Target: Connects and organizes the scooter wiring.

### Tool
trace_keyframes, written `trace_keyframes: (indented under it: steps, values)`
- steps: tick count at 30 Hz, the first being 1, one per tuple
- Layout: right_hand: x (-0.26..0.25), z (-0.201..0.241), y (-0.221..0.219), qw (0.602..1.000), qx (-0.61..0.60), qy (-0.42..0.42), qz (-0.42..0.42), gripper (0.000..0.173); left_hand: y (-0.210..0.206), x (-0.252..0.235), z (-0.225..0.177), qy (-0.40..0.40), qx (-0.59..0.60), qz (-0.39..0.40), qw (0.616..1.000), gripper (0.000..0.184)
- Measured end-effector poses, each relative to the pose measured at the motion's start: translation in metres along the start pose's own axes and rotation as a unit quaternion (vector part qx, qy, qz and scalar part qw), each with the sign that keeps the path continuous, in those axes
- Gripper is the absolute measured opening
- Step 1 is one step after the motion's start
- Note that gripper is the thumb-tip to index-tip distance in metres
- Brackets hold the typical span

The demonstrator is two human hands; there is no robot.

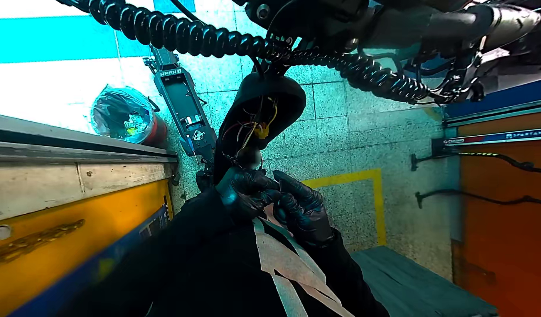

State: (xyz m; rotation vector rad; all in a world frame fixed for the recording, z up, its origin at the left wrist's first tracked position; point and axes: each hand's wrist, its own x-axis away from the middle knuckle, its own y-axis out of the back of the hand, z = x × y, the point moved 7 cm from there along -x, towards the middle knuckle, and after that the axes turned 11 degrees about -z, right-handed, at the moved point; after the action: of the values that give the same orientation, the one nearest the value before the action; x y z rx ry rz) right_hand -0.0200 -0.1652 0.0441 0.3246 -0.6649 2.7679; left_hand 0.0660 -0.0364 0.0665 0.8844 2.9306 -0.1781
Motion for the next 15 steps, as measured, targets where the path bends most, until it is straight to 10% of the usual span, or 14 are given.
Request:
trace_keyframes:
  steps: [15]
  values:
    - [-0.010,0.033,-0.006,0.971,0.143,0.129,0.141,0.029,-0.002,0.004,-0.005,0.024,0.005,0.032,0.999,0.010]
